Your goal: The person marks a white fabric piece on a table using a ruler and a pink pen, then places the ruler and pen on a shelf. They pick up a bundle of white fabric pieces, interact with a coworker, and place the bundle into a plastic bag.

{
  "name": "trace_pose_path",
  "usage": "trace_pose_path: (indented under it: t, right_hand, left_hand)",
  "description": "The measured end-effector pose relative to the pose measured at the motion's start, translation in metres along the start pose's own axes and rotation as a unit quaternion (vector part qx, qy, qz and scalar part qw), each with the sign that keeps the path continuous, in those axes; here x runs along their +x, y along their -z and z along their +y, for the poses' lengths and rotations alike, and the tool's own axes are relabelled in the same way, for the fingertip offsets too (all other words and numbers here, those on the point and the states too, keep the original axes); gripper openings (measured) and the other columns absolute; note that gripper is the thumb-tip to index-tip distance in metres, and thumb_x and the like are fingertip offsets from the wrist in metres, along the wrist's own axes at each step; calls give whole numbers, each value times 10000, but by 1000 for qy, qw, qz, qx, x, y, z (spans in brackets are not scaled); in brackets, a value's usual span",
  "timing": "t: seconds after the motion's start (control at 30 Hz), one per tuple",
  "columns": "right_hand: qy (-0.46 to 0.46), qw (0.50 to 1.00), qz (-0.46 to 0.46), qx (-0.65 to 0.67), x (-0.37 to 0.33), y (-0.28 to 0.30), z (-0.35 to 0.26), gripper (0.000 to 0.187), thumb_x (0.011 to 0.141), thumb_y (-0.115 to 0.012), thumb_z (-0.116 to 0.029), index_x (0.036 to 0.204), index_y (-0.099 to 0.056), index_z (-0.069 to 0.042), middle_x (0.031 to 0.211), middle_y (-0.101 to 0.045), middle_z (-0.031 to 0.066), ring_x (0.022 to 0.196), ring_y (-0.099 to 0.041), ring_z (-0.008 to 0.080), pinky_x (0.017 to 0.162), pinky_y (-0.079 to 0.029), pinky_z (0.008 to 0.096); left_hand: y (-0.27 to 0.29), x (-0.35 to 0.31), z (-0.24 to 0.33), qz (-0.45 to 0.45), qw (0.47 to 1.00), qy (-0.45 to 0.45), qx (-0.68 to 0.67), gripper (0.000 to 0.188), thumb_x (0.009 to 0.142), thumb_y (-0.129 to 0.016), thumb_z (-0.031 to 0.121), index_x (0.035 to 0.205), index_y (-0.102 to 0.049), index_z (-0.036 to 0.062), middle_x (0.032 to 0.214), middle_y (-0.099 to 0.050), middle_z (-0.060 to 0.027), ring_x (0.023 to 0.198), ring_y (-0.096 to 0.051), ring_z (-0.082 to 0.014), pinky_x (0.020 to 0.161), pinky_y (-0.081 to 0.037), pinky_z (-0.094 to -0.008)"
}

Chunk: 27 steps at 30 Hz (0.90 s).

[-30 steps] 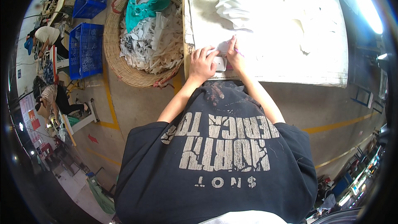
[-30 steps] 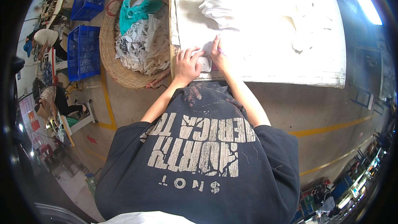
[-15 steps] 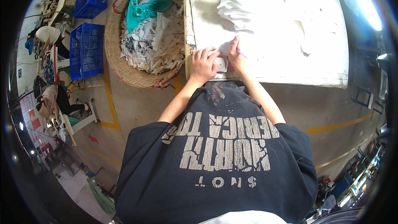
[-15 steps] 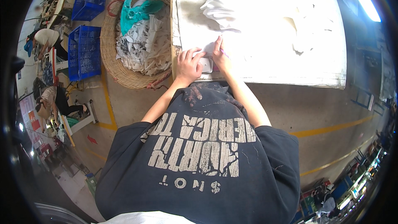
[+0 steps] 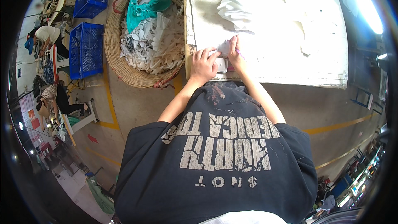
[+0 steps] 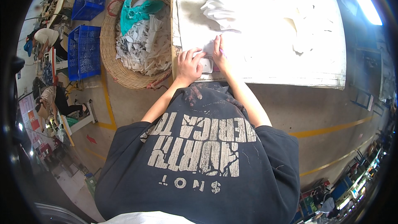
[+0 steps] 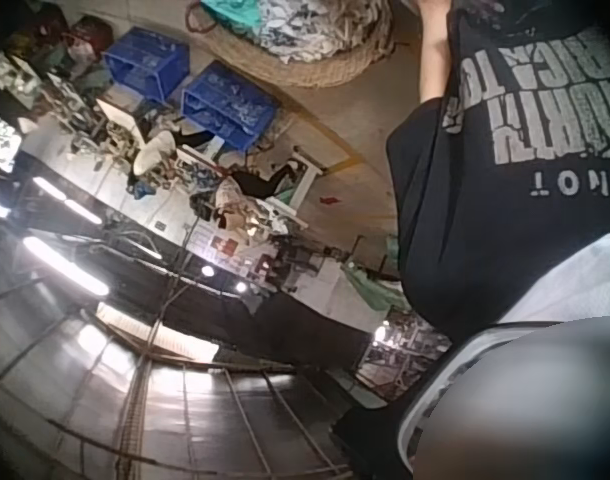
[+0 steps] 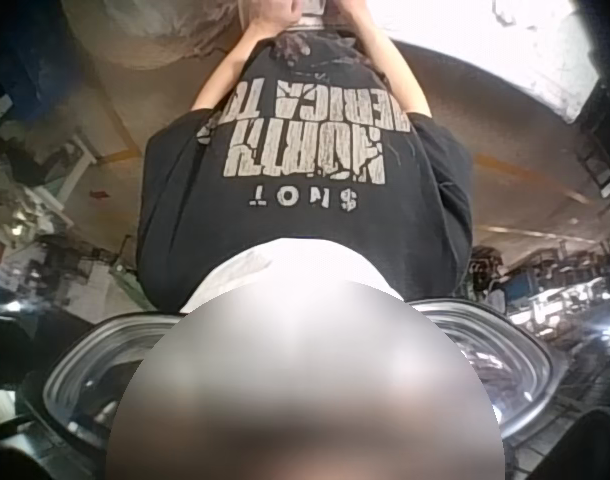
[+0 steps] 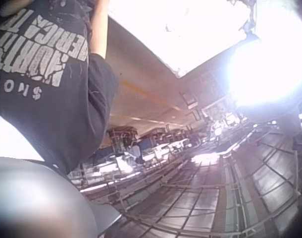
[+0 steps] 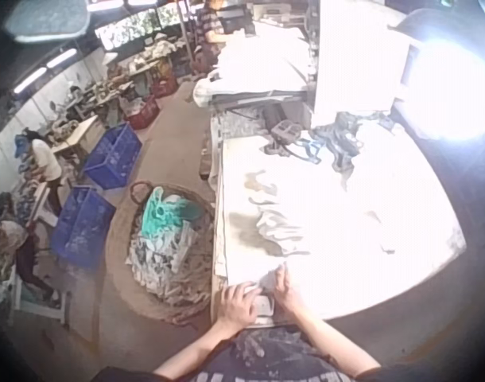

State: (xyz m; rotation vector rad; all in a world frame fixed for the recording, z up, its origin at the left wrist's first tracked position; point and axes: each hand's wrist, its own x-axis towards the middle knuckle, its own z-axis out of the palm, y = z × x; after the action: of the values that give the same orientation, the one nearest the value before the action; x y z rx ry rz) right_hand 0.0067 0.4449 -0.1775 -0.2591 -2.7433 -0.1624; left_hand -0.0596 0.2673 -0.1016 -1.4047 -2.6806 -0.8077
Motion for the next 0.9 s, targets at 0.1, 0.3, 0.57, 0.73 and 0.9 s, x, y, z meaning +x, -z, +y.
trace_pose_path:
  t: [0.1,0.3,0.57,0.73,0.9]
  right_hand:
    - [-125,972,-31,195,10,2,2,445,1064,-541,-189,1452,-524,28,1336,-611,264,1129,-683,347,980,-546,417]
    - [-287,868,-101,392,27,3,0,379,1076,-522,-231,1382,-553,-9,1331,-587,231,1188,-628,339,999,-524,406]
    - [-422,660,-132,607,14,31,4,456,1122,-418,-435,1248,-630,-52,1116,-707,125,748,-700,204,753,-579,334]
    - [-501,683,-59,529,7,52,39,491,1119,-397,-475,1115,-623,-39,901,-677,84,677,-643,166,646,-545,331]
    - [-524,680,19,513,-3,49,57,450,1127,-395,-389,1053,-645,-22,781,-658,69,740,-657,167,686,-534,368]
  left_hand:
    - [1,0,0,-2,1000,0,1,416,818,-620,171,1225,-701,160,1321,-592,-35,1249,-523,-263,1088,-383,-472]
    - [1,0,0,1,1000,-1,-1,402,814,-626,173,1208,-701,153,1317,-591,-43,1239,-526,-268,1085,-385,-476]
    - [1,2,0,2,1000,-5,-2,398,811,-630,169,1202,-695,142,1306,-596,-52,1231,-530,-269,1087,-384,-473]
    - [-1,0,-2,3,1000,-7,-3,404,814,-631,171,1213,-688,152,1305,-597,-55,1233,-530,-269,1090,-381,-478]
    - [-1,0,-2,-5,1000,-1,-7,436,807,-610,145,1236,-684,169,1328,-593,-50,1234,-521,-285,1087,-377,-475]
